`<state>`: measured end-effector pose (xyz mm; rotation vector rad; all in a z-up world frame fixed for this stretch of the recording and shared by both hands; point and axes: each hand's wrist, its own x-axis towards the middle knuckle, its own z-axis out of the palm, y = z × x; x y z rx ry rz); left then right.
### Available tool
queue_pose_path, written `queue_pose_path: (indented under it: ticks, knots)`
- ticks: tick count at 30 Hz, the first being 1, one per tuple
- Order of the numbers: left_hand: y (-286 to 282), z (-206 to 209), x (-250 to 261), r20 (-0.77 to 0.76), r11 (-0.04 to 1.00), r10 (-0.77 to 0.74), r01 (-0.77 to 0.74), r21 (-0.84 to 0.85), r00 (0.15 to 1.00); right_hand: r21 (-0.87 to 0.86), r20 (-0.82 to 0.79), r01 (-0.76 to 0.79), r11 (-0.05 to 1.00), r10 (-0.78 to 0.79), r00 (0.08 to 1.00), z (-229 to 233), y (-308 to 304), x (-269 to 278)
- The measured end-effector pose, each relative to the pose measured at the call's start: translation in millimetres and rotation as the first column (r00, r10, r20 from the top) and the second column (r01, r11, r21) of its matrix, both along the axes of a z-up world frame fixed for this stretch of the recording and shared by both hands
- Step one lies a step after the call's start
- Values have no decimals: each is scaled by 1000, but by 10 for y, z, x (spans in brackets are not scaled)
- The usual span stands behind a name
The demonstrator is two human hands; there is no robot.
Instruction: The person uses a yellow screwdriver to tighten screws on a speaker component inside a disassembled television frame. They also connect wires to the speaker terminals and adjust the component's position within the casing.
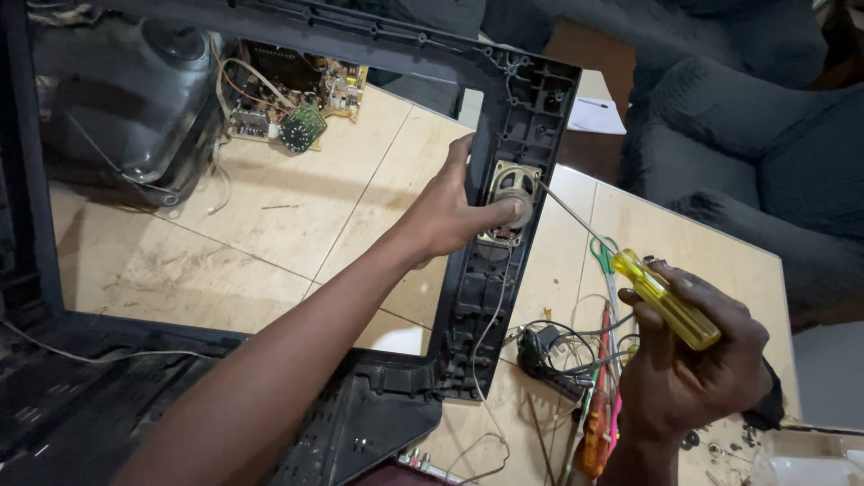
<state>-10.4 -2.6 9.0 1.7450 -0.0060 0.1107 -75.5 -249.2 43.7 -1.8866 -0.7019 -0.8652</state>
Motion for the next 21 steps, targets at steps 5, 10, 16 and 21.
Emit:
queue_pose_path:
  ticks: [5, 10, 16, 21]
  knots:
    - [1, 9, 9, -12, 1000, 7, -6, 12, 1000, -36, 18, 1, 999, 0, 1000, 27, 34, 7]
    - [-5, 38, -13, -15, 1000, 2, -2, 3, 1000, -71, 47, 22, 997, -18, 999, 87, 59, -5]
    - [-19, 31, -31, 19, 1000, -8, 8, -6, 1000, -208, 159, -30, 978, 64, 985, 171, 8, 147]
    - [-11, 46, -65, 48, 995, -25, 30, -92, 999, -237, 185, -50, 970, 96, 978, 198, 32, 202]
